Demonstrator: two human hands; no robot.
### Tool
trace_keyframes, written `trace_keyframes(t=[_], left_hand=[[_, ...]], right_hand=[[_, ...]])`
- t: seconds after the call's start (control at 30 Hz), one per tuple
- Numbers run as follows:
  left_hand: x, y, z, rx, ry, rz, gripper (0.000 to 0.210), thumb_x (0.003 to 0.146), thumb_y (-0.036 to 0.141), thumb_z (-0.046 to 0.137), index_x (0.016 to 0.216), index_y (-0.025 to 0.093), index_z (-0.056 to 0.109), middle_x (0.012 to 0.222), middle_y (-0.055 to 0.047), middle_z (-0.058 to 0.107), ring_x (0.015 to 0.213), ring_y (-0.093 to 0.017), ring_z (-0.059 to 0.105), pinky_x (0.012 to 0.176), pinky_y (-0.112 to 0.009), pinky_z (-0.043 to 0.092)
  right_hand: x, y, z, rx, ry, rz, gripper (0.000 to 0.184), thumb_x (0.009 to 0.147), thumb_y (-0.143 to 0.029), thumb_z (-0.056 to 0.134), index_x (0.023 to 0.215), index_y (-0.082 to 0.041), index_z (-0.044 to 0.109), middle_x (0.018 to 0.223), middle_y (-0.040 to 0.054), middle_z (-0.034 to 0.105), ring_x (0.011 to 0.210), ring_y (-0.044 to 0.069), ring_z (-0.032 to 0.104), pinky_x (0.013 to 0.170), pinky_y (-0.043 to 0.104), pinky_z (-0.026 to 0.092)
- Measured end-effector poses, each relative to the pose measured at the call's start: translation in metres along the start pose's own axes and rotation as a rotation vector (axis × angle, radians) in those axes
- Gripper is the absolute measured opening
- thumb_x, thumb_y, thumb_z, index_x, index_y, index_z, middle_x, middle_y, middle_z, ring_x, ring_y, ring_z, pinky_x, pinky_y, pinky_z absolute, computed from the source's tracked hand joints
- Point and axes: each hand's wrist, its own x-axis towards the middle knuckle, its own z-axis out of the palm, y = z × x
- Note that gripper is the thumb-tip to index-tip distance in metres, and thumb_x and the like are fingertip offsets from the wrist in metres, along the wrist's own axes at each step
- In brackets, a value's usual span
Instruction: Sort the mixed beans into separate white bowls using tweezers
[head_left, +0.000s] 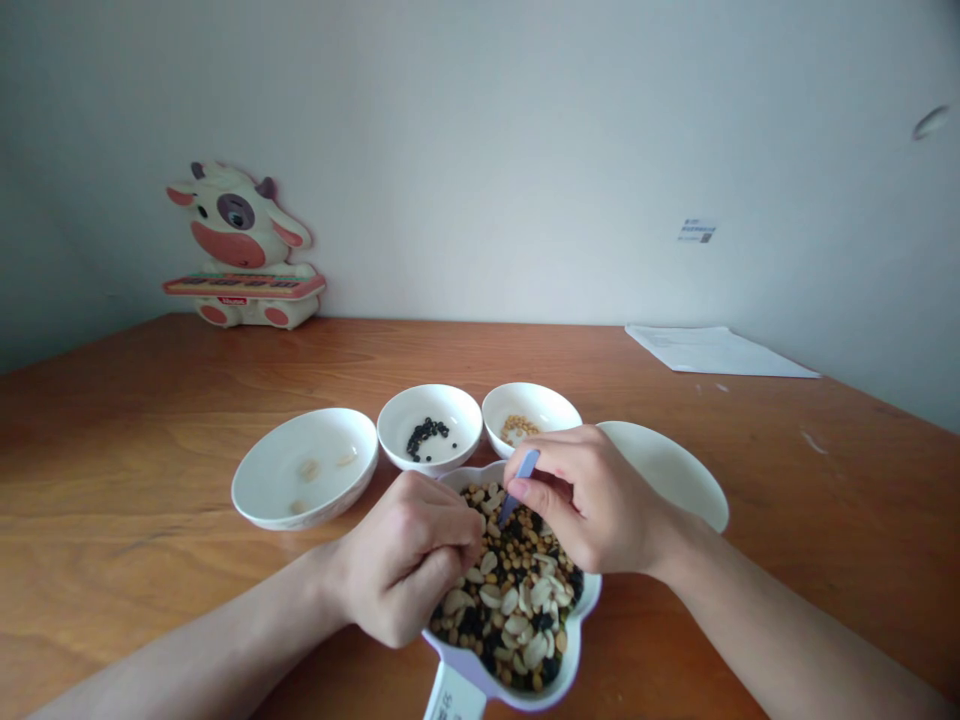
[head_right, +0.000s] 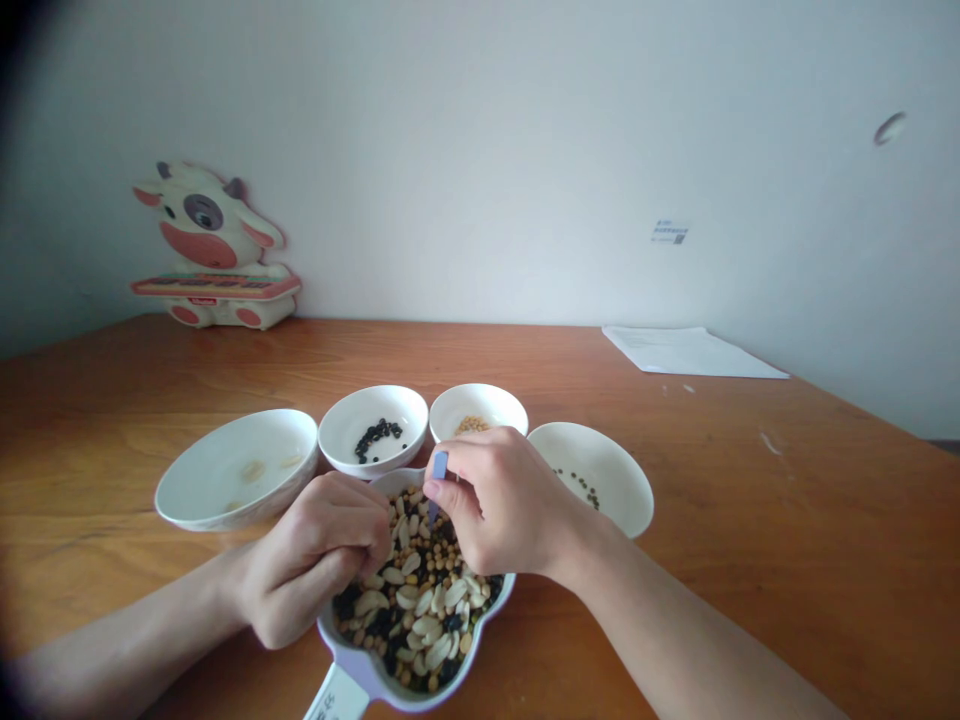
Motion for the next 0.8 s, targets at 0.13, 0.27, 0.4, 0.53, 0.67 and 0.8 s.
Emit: trace_keyframes(t=[0.13,0.27,0.4,0.53,0.67,0.8], left_hand=[[-0.0004,-0.0008,-0.0003,-0.004,0.001,0.003,0.02,0.083,0.013,0.029,0.065,0.02,0.035,0.053,-0.001,0.047,0.049,-0.014,0.041,0.05,-0.027,0.035],[0.0004,-0.0003,0.0,-0.004,0.003,0.013,0.022,0.084,0.013,0.029,0.064,0.02,0.036,0.053,-0.001,0.048,0.048,-0.014,0.041,0.05,-0.028,0.035],[0.0006,0.0,0.0006,-0.006,0.01,0.016,0.023,0.084,0.013,0.03,0.062,0.019,0.037,0.052,0.0,0.048,0.048,-0.013,0.04,0.05,-0.027,0.035],[0.0001,-0.0007,0.0012,-0.007,0.015,0.015,0.024,0.084,0.013,0.03,0.062,0.019,0.038,0.052,0.0,0.047,0.048,-0.012,0.039,0.051,-0.026,0.034],[0.0003,-0.0011,0.0018,-0.002,0.018,0.023,0.024,0.084,0.013,0.03,0.062,0.019,0.037,0.051,0.0,0.047,0.048,-0.012,0.039,0.05,-0.027,0.034],[0.0005,-0.0018,0.0022,-0.005,0.021,0.027,0.025,0.084,0.013,0.029,0.061,0.019,0.038,0.051,0.0,0.047,0.047,-0.012,0.039,0.049,-0.027,0.034]], right_hand=[[0.0,0.0022,-0.0013,0.0,0.008,-0.006,0.02,0.085,-0.014,0.05,0.064,-0.016,0.052,0.059,-0.0001,0.052,0.055,0.012,0.043,0.055,0.027,0.032],[-0.0015,0.0029,-0.0005,-0.015,-0.017,0.005,0.019,0.084,-0.013,0.049,0.065,-0.017,0.052,0.062,0.0011,0.055,0.056,0.012,0.045,0.057,0.027,0.034],[-0.0015,0.0022,0.0,-0.023,-0.021,0.008,0.02,0.084,-0.014,0.049,0.064,-0.017,0.051,0.062,0.001,0.055,0.055,0.012,0.044,0.056,0.027,0.034],[-0.0009,0.003,-0.0002,-0.026,-0.018,0.01,0.021,0.084,-0.013,0.049,0.063,-0.017,0.049,0.061,0.0008,0.054,0.056,0.012,0.044,0.056,0.027,0.035],[-0.0015,0.0049,0.0009,-0.019,-0.011,0.0,0.023,0.083,-0.012,0.049,0.061,-0.017,0.046,0.061,0.001,0.055,0.056,0.012,0.045,0.057,0.027,0.035],[-0.0013,0.0049,0.0017,-0.012,-0.001,-0.016,0.026,0.084,-0.011,0.049,0.058,-0.018,0.045,0.059,0.0006,0.054,0.055,0.012,0.045,0.056,0.026,0.036]])
